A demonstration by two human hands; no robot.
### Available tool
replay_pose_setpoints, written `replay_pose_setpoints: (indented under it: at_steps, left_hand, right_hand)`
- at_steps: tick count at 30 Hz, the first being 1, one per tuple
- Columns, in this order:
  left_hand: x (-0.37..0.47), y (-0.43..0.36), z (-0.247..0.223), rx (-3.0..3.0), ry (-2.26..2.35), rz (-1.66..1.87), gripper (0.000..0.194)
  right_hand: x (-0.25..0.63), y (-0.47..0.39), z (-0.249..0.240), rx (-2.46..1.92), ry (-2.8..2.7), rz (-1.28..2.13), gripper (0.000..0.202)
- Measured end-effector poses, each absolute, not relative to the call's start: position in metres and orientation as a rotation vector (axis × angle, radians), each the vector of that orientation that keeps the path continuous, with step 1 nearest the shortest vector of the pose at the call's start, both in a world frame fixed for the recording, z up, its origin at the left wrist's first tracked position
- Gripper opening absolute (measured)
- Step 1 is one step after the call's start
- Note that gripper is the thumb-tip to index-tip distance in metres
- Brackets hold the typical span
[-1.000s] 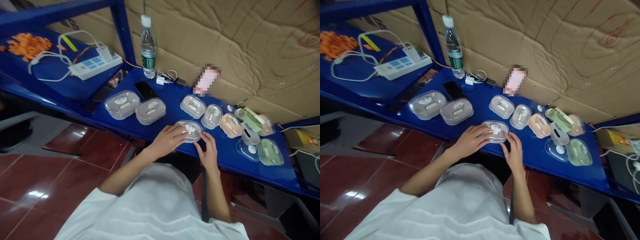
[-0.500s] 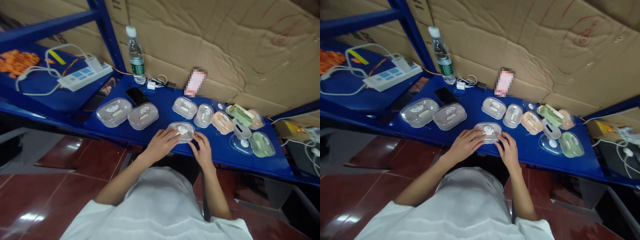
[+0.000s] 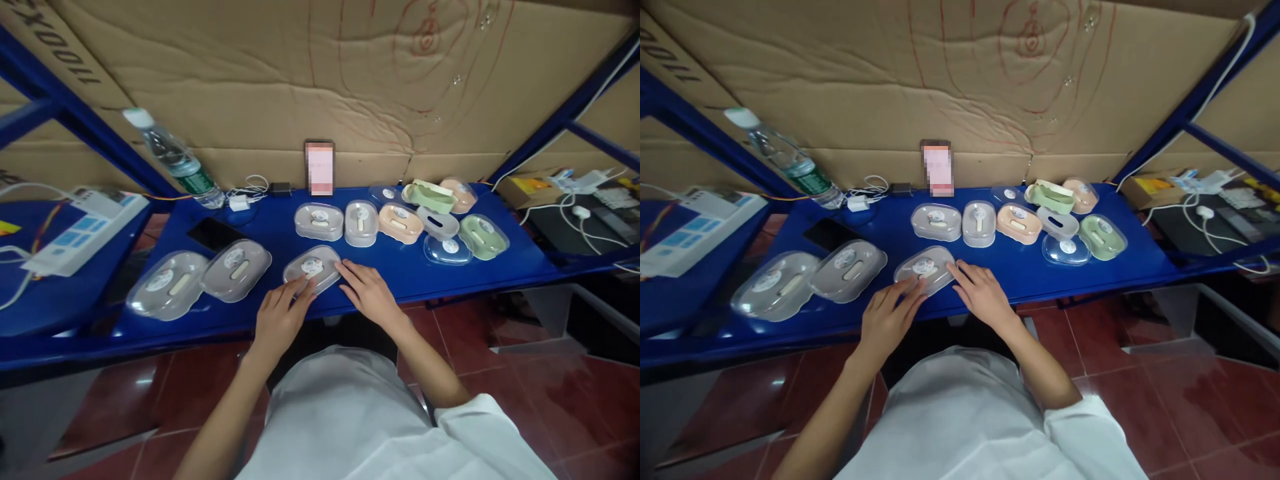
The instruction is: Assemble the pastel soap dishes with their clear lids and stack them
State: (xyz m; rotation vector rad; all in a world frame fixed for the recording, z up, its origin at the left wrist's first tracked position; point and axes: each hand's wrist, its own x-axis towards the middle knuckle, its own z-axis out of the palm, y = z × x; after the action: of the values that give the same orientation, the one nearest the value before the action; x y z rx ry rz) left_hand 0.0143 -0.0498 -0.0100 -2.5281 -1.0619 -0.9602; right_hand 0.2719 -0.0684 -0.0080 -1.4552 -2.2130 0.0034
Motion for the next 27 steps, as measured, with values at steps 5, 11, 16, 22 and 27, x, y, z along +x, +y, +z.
replay_pose_setpoints:
  at_steps: [5,11,16,22,27]
  left_hand:
    - [0.015,-0.035,-0.013,-2.445,-1.163,-0.903,0.054]
    - [0.026,-0.008,-0.004,-2.347,-1.421,-0.831,0.043]
    - [0.037,0.008,0.007,-2.448,-1.55,-0.742,0.06]
    - [0.042,0.013,0.003,-2.435,-1.614,-0.589,0.054]
    - [0.062,0.039,0.008,-2.361,-1.862,-0.607,0.069]
  right_hand:
    - [0.275,-0.068,-0.008,-1.448,-2.192,0.048,0.05]
    - [0.279,-0.066,-0.015,-1.38,-2.157,0.087,0.037]
    - [0.281,-0.064,-0.017,-1.357,-2.154,0.099,0.034]
    - [0.283,-0.064,-0.023,-1.354,-2.158,0.068,0.032]
    - [0.282,-0.064,-0.023,-1.354,-2.163,0.052,0.032]
